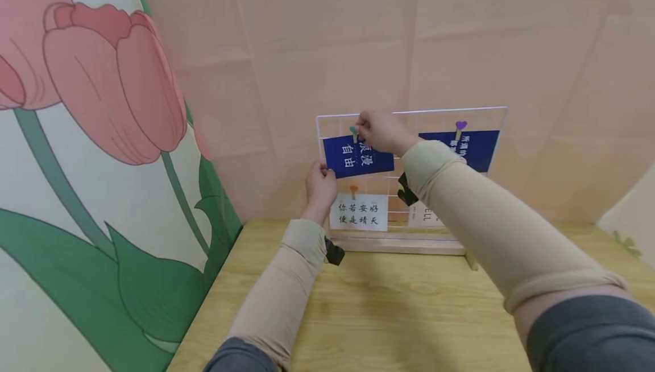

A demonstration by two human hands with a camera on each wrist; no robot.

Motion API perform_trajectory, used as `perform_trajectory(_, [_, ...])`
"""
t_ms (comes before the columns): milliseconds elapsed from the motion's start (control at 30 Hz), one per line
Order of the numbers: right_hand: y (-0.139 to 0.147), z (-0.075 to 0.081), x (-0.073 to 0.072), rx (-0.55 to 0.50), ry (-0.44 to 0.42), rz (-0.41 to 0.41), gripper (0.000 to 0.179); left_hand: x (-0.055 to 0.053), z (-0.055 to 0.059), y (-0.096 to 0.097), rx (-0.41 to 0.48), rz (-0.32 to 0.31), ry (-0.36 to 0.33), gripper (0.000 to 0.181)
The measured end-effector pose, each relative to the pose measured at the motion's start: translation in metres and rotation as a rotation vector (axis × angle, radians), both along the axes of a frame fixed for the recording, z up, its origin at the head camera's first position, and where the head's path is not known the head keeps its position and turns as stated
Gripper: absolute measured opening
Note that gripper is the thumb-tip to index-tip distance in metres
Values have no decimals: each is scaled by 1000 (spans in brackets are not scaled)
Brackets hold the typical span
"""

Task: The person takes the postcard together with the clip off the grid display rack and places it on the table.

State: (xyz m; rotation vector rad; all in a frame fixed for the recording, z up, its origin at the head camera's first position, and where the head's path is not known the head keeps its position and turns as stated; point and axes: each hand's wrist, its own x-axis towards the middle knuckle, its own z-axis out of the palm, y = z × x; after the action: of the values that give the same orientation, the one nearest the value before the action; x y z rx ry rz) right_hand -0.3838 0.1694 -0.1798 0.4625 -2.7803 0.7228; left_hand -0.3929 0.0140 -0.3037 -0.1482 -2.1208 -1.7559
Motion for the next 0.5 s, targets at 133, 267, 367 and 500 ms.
perform_trajectory(133, [0, -5, -2, -6, 22, 7, 20, 0, -2, -1, 2, 4, -4, 12])
perform_trajectory(267, [-1, -10, -4, -37, 51, 27, 18, -1, -4, -3, 15, 8, -18, 12])
perform_trajectory(367, [0, -12, -6, -72, 68, 43, 17, -3, -5, -5, 26, 6, -30, 10])
perform_trajectory(500, [3, -14, -9, -111, 99, 48, 17, -3, -5, -7, 34, -18, -50, 8])
